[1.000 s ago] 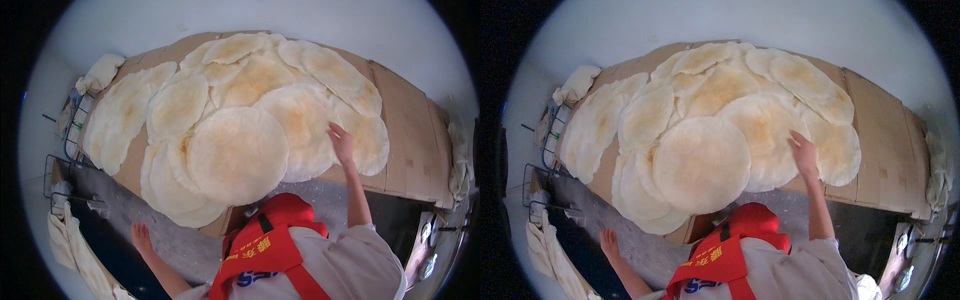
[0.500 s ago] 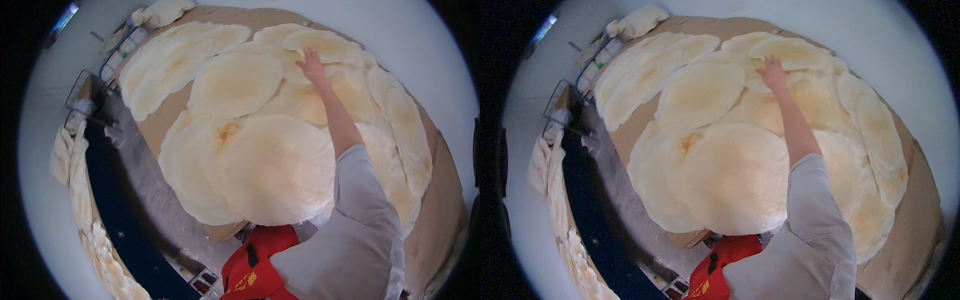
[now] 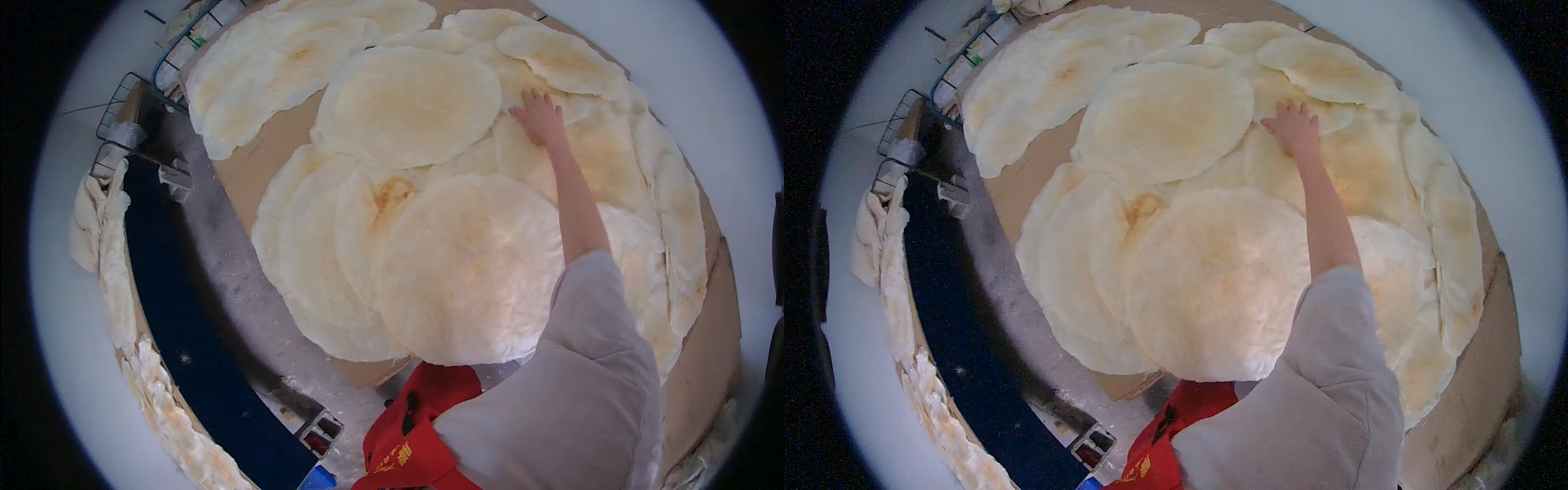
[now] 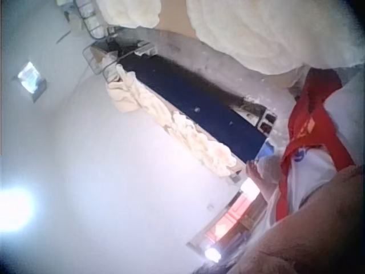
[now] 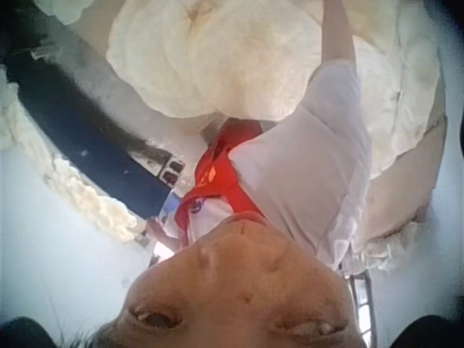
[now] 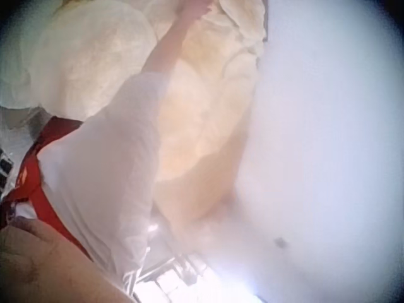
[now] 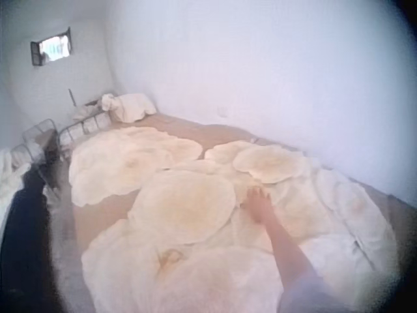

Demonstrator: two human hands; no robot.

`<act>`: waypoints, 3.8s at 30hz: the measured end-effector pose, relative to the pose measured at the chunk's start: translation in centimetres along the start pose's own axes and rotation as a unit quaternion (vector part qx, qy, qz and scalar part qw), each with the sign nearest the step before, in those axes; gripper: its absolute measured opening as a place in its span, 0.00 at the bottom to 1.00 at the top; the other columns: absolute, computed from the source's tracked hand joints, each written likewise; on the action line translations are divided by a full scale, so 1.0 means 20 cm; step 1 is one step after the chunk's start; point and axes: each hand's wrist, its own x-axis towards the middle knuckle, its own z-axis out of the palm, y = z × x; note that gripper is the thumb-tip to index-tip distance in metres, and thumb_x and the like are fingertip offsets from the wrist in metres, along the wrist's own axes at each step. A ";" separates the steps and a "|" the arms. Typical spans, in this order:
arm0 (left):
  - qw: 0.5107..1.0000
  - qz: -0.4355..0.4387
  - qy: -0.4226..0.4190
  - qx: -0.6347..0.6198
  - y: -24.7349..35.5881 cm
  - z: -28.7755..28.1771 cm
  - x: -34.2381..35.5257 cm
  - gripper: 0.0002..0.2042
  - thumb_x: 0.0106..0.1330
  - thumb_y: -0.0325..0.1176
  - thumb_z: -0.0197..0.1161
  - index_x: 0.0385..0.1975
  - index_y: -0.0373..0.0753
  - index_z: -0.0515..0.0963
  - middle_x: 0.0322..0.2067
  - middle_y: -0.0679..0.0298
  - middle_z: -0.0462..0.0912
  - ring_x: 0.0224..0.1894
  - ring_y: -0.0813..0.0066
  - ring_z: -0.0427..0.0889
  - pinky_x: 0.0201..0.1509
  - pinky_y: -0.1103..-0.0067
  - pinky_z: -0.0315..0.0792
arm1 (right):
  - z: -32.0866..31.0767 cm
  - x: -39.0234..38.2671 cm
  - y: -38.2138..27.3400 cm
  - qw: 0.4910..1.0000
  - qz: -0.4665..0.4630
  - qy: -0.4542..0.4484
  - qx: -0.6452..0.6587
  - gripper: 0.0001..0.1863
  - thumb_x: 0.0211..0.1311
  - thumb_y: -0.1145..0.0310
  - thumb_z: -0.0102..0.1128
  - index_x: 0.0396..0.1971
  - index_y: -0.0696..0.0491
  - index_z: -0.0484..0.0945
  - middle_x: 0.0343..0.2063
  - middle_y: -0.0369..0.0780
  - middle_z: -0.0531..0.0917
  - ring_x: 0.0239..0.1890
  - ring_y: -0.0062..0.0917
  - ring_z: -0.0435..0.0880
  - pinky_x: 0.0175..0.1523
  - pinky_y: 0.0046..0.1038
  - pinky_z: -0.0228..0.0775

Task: The person repeatedly picks up thin, round dough sheets from a pile and places them onto a cardboard surface. They handle the sheets one at a time, occasionally adjusting their position to form a neat stack.

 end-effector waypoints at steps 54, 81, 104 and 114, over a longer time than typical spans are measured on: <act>0.842 -0.026 0.411 -0.349 0.39 -0.26 2.02 0.23 0.55 0.35 0.56 0.48 0.28 0.65 0.37 0.56 0.75 0.36 0.75 0.75 0.36 0.82 0.71 | -0.46 -1.93 -4.88 0.520 -0.744 -0.419 0.007 0.20 0.50 0.67 0.56 0.45 0.55 0.70 0.35 0.45 0.78 0.36 0.34 0.78 0.42 0.30 0.68; 0.713 0.083 0.432 -0.545 1.09 -1.12 2.04 0.17 0.51 0.24 0.54 0.43 0.31 0.66 0.38 0.53 0.73 0.37 0.64 0.76 0.39 0.72 0.73 | -0.36 -2.33 -6.33 0.393 -0.784 -0.461 0.137 0.17 0.49 0.65 0.55 0.41 0.52 0.73 0.28 0.45 0.79 0.29 0.30 0.79 0.36 0.28 0.68; 0.573 -0.188 0.539 -0.588 0.03 -0.36 1.82 0.19 0.55 0.24 0.54 0.47 0.35 0.62 0.43 0.54 0.69 0.43 0.58 0.71 0.43 0.62 0.71 | -0.04 -2.20 -7.14 0.569 -0.531 -0.588 0.219 0.25 0.38 0.63 0.68 0.37 0.60 0.71 0.32 0.40 0.76 0.32 0.21 0.74 0.37 0.23 0.67; 0.628 -0.171 0.753 -0.098 0.03 -0.45 1.79 0.21 0.58 0.33 0.55 0.50 0.35 0.62 0.43 0.56 0.70 0.40 0.66 0.72 0.43 0.75 0.68 | -0.30 -2.27 -6.88 0.441 -0.331 -0.775 0.308 0.26 0.46 0.64 0.63 0.44 0.64 0.68 0.39 0.43 0.76 0.39 0.27 0.76 0.44 0.28 0.69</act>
